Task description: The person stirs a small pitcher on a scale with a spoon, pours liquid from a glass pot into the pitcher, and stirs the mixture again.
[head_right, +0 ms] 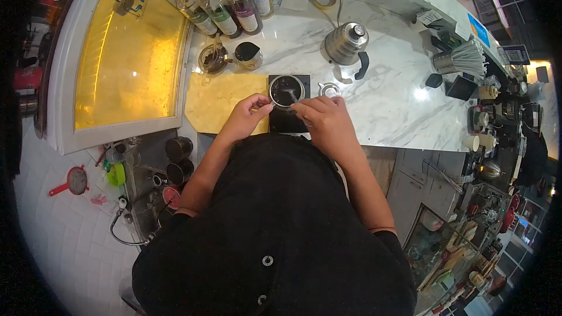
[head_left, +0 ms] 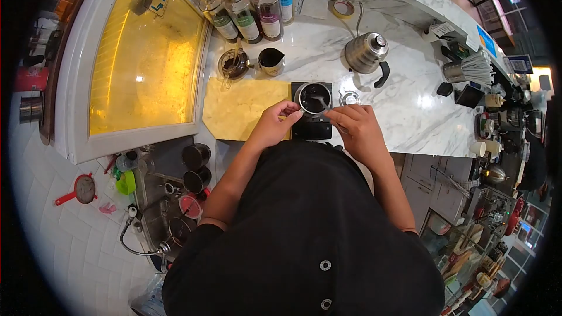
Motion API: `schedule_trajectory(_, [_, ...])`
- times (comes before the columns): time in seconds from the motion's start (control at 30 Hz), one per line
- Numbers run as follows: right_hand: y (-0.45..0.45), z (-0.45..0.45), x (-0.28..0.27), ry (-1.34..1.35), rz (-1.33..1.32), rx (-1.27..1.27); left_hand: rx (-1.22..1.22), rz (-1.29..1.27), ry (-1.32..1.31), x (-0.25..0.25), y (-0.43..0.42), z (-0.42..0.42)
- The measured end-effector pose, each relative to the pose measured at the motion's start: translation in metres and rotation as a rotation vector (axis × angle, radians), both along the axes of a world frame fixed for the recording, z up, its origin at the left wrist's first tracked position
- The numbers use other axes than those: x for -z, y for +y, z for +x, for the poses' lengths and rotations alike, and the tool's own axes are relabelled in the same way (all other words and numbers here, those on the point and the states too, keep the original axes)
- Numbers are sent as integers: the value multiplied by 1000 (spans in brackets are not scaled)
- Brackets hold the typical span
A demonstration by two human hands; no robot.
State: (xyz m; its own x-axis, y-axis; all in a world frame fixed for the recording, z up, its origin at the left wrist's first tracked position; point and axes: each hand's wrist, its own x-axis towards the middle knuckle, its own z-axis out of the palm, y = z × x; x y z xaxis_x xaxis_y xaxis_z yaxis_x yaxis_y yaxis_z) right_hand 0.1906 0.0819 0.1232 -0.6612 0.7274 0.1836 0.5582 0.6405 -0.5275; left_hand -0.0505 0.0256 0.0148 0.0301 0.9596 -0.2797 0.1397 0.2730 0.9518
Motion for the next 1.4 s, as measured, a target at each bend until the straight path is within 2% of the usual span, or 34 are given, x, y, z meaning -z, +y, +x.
schedule_trajectory(0.07, [-1, -4, 4, 44, -1, -52, 7, 1, -22, -1, 1, 0])
schedule_trajectory(0.27, [1, 0, 2, 23, 15, 38, 17, 15, 21, -3, -1, -1])
schedule_trajectory(0.7, [-5, 4, -3, 103, 43, 37, 29, -1, 16, -2, -3, -6])
schedule_trajectory(0.8, [-8, 11, -6, 230, 41, 96, 3, -22, -17, 0, -9, -10])
schedule_trajectory(0.9, [-8, 14, -4, 562, -322, 367, -42, -18, -33, 4, -10, -14])
schedule_trajectory(0.93, [-4, 14, -3, 558, -326, 365, -58, -12, -27, 7, -12, -16])
schedule_trajectory(1.0, [9, 11, -1, 783, -511, 491, -79, -11, -21, 14, -14, -20])
schedule_trajectory(1.03, [21, 7, -1, 768, -496, 499, -104, -19, -43, 17, -15, -22])
schedule_trajectory(1.17, [74, -22, -5, 721, -615, 455, -212, -71, -92, 19, -19, -32])
schedule_trajectory(1.23, [102, -45, -2, 596, -510, 278, -269, -84, -118, 16, -20, -38])
schedule_trajectory(1.4, [156, -101, 52, 512, -548, 134, -469, -121, -109, 18, -25, -53])
